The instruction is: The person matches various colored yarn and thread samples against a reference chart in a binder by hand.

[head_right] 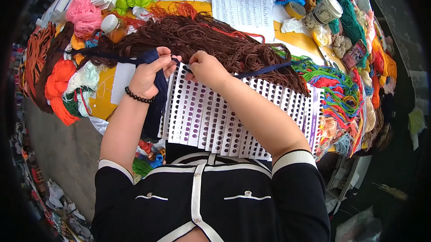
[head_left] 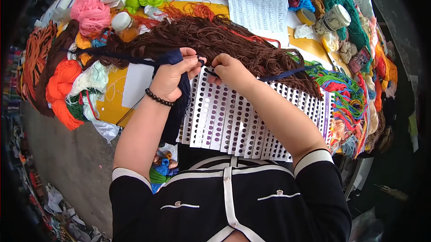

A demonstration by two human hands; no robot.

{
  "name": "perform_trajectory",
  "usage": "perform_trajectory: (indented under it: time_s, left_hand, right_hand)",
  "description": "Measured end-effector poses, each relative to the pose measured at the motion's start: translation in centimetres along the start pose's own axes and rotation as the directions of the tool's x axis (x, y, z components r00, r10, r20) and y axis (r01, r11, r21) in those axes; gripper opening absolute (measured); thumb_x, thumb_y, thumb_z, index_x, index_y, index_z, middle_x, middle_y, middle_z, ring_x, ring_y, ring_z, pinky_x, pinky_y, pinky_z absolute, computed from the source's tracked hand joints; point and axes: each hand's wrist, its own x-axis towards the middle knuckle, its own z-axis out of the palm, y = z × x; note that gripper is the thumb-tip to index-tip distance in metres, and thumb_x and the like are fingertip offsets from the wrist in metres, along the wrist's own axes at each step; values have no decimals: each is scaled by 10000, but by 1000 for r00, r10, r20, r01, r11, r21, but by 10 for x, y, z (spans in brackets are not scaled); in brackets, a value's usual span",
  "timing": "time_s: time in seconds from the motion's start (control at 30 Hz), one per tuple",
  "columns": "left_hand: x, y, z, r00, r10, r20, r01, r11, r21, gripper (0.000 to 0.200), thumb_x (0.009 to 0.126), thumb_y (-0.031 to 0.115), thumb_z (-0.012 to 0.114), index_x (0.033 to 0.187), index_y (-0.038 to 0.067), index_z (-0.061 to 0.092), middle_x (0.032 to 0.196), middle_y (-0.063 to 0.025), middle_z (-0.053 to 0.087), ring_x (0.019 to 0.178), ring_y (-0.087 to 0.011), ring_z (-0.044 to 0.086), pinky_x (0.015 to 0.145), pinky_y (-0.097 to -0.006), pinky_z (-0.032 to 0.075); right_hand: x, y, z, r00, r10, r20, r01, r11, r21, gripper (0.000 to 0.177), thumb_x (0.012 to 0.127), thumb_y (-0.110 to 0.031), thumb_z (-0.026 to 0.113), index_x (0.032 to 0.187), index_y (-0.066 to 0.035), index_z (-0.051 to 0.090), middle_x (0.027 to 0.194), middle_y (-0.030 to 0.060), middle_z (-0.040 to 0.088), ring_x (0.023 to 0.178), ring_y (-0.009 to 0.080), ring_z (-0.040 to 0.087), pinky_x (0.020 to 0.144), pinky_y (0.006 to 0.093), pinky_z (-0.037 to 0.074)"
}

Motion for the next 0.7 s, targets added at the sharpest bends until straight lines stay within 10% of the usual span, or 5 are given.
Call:
perform_trajectory:
  time_s: [0.13, 0.33, 0.43, 0.63, 0.7]
  left_hand:
    - [4, -12, 1, 994, 41, 105, -71, 953, 296, 241, 837, -3, 552, 1074, 9, 509, 942, -75, 648, 704, -87, 569, 602, -201, 455]
    - [10, -17, -17, 887, 399, 231, -396, 402, 826, 357, 676, 0, 598, 1031, 35, 602, 743, -20, 589, 627, -103, 538, 607, -247, 458]
    - [3, 15, -36, 931, 322, -172, -115, 705, 700, 246, 791, 74, 541, 1025, 48, 612, 717, 24, 549, 632, -60, 502, 552, -203, 392]
    - [-17, 104, -144, 941, 331, -66, -334, 942, -30, 250, 887, 144, 504, 1075, -13, 557, 1057, -69, 615, 768, -107, 590, 588, -207, 448]
    - [-24, 115, -128, 773, 537, -337, -553, 831, 55, 373, 926, 225, 500, 1217, -4, 466, 1195, -101, 558, 985, -173, 588, 754, -223, 478]
  right_hand:
    - [-3, -5, -9, 994, 106, 41, -112, 866, 487, 83, 830, -30, 479, 899, -54, 519, 738, 55, 599, 629, 114, 556, 553, 222, 448]
    - [-1, -7, -6, 990, 124, 65, -136, 961, 243, 95, 853, -70, 475, 930, -47, 524, 781, 36, 586, 661, 105, 550, 605, 229, 454]
    - [5, -4, -5, 988, 124, 94, -128, 991, 39, 150, 870, -111, 464, 994, -39, 511, 823, 48, 592, 728, 109, 564, 665, 245, 454]
    - [5, -5, -3, 989, 131, 74, -125, 989, -84, 204, 876, -120, 458, 1054, -25, 493, 864, 61, 606, 770, 122, 569, 695, 249, 463]
    - [7, -3, -4, 990, 112, 91, -105, 991, -78, 219, 883, -137, 457, 1070, -27, 486, 883, 66, 611, 776, 124, 572, 705, 256, 469]
